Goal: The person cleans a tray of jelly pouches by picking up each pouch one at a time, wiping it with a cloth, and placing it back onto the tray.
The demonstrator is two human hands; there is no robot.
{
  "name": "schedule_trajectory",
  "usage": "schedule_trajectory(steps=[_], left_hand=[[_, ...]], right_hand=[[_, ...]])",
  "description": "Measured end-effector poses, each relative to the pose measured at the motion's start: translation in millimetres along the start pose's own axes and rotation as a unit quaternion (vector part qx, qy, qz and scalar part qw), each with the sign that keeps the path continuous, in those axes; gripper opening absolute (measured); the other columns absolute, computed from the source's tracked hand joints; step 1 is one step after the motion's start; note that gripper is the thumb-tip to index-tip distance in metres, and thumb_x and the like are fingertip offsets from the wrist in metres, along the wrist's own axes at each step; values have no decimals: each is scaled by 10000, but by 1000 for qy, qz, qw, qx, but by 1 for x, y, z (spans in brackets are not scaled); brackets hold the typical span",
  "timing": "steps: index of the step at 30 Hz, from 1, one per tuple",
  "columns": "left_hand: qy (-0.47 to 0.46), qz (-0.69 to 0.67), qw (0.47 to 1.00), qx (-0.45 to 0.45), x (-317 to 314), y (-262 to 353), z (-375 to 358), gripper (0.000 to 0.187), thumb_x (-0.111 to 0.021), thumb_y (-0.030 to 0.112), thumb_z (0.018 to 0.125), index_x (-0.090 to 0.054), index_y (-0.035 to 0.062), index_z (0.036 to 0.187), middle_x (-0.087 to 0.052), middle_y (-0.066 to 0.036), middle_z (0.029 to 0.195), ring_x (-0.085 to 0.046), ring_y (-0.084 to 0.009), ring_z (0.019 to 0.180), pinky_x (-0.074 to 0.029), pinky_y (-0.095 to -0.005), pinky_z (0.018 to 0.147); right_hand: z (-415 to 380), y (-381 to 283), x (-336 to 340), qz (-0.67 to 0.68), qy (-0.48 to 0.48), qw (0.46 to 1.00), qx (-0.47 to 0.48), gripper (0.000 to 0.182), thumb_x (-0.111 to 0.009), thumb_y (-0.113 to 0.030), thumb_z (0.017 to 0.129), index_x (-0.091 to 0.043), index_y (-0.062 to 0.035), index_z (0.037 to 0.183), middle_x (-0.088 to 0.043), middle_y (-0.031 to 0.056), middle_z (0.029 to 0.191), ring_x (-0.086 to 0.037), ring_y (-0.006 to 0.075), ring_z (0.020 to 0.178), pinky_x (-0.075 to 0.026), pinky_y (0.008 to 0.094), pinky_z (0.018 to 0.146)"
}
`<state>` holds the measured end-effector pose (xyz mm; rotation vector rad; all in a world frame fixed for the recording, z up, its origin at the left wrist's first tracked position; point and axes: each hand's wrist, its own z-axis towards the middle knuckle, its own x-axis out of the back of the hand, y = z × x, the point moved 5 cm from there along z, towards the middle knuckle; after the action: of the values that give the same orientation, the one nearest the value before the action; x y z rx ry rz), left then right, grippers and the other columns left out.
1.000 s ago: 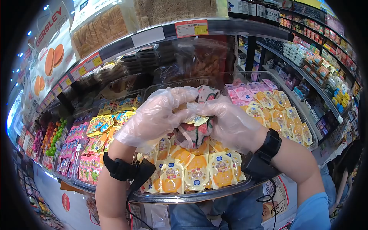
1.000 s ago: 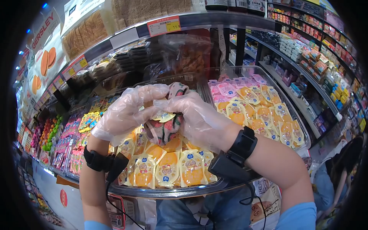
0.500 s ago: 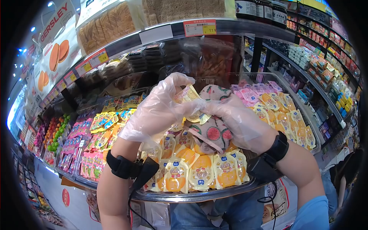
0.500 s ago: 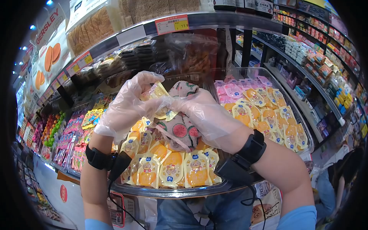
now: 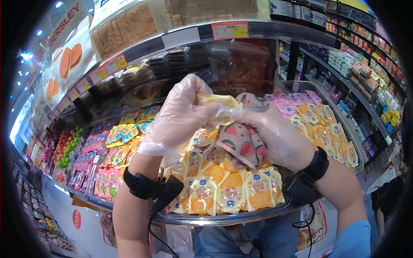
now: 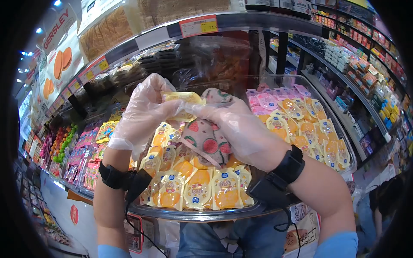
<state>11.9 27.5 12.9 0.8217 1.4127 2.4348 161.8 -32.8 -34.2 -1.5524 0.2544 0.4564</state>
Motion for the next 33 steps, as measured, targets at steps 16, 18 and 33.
schedule_trajectory(steps=[16,18,33], left_hand=[[-74,231,949,-203,-10,10,-7,289,-774,162,818,-690,34,1062,-694,-141,1050,-664,-276,955,-533,-352,850],[-146,262,939,-167,-16,16,-11,382,-765,246,830,-677,41,1140,-667,-160,1145,-631,-294,1060,-502,-379,927],[-122,276,953,32,-12,0,-8,452,-807,227,756,-583,1,1076,-634,-129,981,-621,-213,915,-512,-336,819]], right_hand=[[-5,-1,-11,113,-23,993,4,267,-478,-220,1009,-553,-32,1184,-643,118,1070,-664,250,909,-572,423,782],[0,6,-3,102,-19,995,-10,250,-494,-195,1000,-555,-28,1176,-641,126,1071,-666,255,902,-578,430,759],[-1,3,-2,0,-11,1000,-7,94,-605,-70,939,-622,-30,1023,-665,86,918,-668,174,748,-560,323,595]])
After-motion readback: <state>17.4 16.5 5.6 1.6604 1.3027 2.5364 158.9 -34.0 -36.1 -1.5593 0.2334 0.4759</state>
